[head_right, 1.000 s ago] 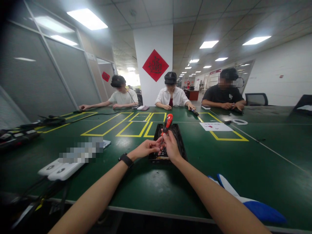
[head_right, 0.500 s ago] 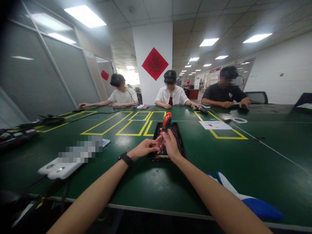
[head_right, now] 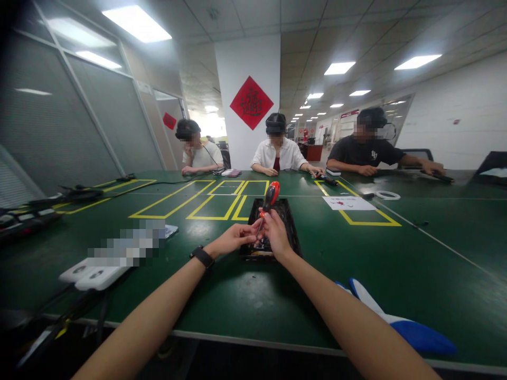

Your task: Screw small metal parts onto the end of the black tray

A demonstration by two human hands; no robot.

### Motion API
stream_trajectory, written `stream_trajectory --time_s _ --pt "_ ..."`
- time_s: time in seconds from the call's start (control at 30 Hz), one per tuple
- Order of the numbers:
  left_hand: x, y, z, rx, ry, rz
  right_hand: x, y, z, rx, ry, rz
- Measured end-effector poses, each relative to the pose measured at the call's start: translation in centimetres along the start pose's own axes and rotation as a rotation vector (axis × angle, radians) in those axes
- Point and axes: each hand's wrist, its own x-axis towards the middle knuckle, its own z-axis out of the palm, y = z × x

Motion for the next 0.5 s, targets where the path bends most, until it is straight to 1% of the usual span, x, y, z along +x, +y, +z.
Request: stream_trajectory --time_s 0.07,0.23,0.3,0.4,0.5 --pt "0.02 0.01 -0.11 -0.010 -0.003 -0.006 0.15 0.11 -0.13 0.017 0.017 0.007" --pt "0.19 -0.31 0.14 0.048 0.068 0.024 0.28 0.22 -0.21 -0.015 0.044 -0.028" --pt "0.23 -0.47 0.25 0.073 0.077 0.019 0.25 0.18 -0.15 -0.028 0.040 -0.032" --pt "0.20 -0.53 0.21 0.086 0.068 0.011 0.15 0.06 -0.04 -0.037 0.026 -0.029" --pt "0.10 -0.33 -0.04 0.073 0.026 0.015 0.00 -0.04 0.07 -0.037 0.001 -0.021"
